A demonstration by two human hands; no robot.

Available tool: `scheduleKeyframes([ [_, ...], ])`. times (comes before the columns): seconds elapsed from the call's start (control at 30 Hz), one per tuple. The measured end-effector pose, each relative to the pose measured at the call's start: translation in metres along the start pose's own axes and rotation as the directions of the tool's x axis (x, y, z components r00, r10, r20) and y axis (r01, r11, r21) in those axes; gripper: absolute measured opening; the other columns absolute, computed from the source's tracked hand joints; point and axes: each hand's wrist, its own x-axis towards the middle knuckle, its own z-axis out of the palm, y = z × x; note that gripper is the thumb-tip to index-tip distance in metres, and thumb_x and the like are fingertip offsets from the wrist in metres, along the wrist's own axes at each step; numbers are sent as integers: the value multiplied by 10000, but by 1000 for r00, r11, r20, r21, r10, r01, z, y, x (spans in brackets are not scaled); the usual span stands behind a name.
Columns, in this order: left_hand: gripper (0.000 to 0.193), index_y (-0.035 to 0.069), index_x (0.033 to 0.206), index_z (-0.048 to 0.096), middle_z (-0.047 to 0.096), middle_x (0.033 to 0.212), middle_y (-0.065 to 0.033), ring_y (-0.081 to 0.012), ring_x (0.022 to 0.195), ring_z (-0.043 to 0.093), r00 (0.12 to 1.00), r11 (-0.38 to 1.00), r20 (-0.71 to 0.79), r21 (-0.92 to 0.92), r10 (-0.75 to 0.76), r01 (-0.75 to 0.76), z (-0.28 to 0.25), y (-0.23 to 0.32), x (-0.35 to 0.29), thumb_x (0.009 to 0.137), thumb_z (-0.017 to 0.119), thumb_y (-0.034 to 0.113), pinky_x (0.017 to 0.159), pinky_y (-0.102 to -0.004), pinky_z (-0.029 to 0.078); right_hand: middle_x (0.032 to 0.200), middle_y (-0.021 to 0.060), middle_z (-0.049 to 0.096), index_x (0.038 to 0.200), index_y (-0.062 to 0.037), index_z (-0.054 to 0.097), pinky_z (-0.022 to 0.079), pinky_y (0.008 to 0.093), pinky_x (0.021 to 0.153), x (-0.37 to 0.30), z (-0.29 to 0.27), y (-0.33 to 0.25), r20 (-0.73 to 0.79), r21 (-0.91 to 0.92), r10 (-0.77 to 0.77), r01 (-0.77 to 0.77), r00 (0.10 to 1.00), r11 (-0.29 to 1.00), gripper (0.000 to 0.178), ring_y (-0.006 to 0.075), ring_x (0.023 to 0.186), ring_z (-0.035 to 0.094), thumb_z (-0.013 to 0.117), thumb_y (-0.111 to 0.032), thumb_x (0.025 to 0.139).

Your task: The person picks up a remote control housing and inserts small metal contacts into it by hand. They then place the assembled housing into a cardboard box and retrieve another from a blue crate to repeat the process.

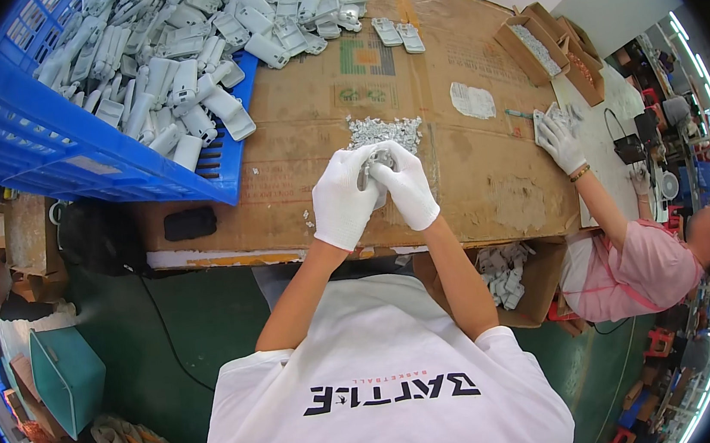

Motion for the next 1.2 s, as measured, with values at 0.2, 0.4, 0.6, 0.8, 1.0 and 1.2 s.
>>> scheduleKeyframes([
  [0.2,363,111,1136,678,660,1000,-105,-293,892,674,1000,1000,-15,-6,4,-4,-2,-3,-1,780,683,35,767,-359,548,862,-17,578,996,-15,623,433,233,724,1,7,4,-28,15,-13,13,1000,1000,122,50,800,502,568,-47,892],
  [0.4,367,96,1125,691,657,939,-111,-284,839,670,1000,1000,-1,0,23,-23,-4,-2,4,766,694,20,738,-355,539,805,-26,555,919,-25,602,425,234,670,4,9,12,-84,-15,-70,69,994,998,51,52,748,484,571,-36,880],
  [0.6,387,98,1100,708,649,883,-112,-276,804,666,998,998,43,-41,46,-44,1,-4,2,727,696,-7,721,-353,535,725,57,563,871,-3,598,458,284,629,2,2,18,-115,-54,-75,70,990,996,93,100,676,507,557,-21,790],
  [0.8,367,63,1114,697,684,901,-125,-272,813,686,997,999,61,8,49,-50,11,0,16,747,689,44,742,-358,545,964,130,645,1126,-43,581,530,346,773,-7,-2,17,-320,-223,-225,157,920,962,302,221,850,663,643,-93,835],
  [1.0,368,4,1073,679,697,959,-233,-366,924,687,922,965,329,-86,-206,247,43,-23,57,790,680,239,787,-414,534,1139,75,613,1084,-114,602,531,389,803,-40,-27,14,70,-855,-621,368,781,366,366,272,980,621,755,-165,756],
  [1.2,459,7,1142,672,688,1075,-234,-371,1019,663,846,994,528,21,79,-106,85,-8,107,845,683,357,900,-430,518,934,21,583,889,-148,557,513,363,617,-24,-102,20,-79,-949,-657,145,750,280,202,225,740,600,718,-168,769],
])
